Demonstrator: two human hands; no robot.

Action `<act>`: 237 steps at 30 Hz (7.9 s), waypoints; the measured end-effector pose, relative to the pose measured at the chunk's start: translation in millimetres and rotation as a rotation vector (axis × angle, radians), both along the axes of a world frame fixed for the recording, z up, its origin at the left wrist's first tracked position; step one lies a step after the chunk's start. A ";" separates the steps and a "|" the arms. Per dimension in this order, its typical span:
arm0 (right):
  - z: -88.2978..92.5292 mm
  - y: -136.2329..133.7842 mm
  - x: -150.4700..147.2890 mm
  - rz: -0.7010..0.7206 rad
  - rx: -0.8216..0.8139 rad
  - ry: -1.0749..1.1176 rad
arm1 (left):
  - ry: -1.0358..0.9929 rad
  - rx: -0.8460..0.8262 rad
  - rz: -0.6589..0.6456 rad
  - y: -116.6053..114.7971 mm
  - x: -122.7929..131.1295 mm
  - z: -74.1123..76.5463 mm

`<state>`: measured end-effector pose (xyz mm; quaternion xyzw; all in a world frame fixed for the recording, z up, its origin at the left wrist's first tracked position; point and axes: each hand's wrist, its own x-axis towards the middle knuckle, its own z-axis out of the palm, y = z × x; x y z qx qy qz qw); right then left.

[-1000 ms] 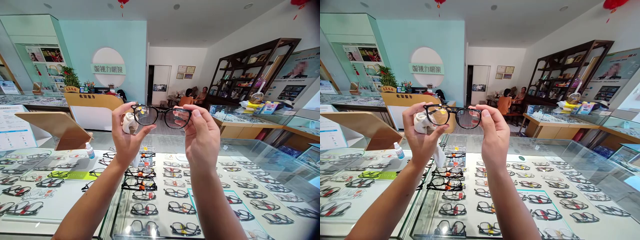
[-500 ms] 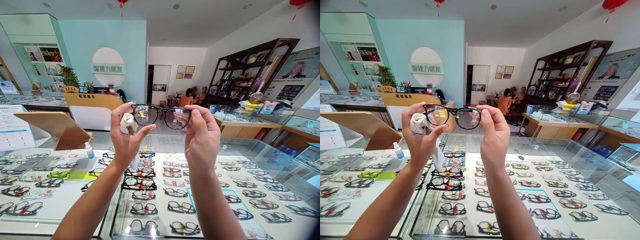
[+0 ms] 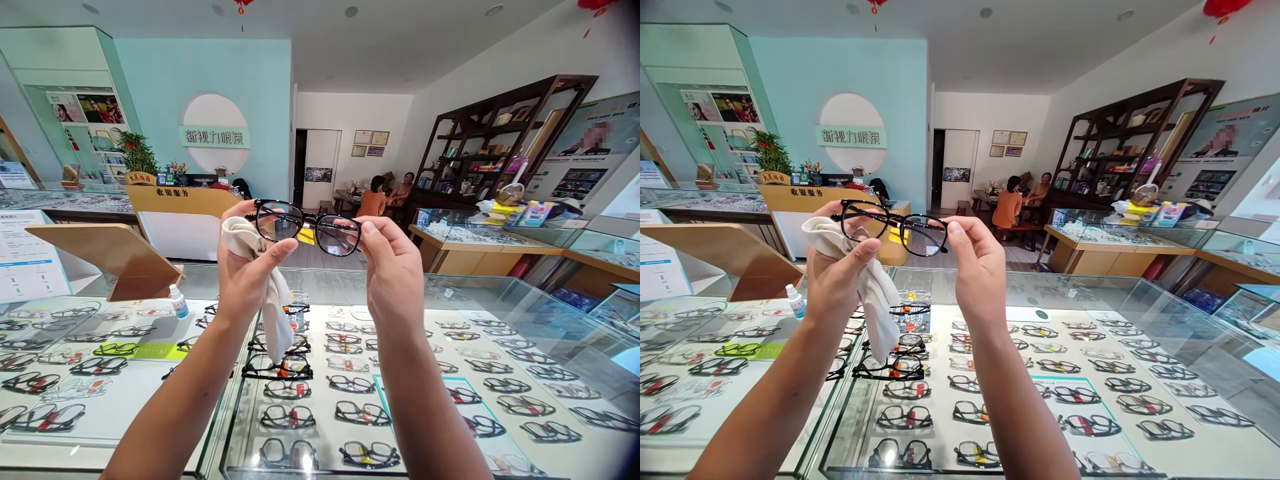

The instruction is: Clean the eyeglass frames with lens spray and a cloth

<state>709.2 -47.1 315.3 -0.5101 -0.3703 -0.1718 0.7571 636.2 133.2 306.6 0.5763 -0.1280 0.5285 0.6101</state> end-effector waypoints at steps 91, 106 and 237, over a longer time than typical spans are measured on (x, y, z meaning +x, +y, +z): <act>-232.9 -26.5 145.0 0.155 -0.443 0.695 | 1.373 1.429 0.382 82.9 134.1 -25.6; -236.1 -29.2 152.6 0.134 -0.489 0.675 | 1.572 1.553 0.369 85.0 197.7 -103.3; -166.1 15.5 34.2 0.594 -0.510 0.386 | 0.704 0.043 -0.302 1.0 -4.3 -154.0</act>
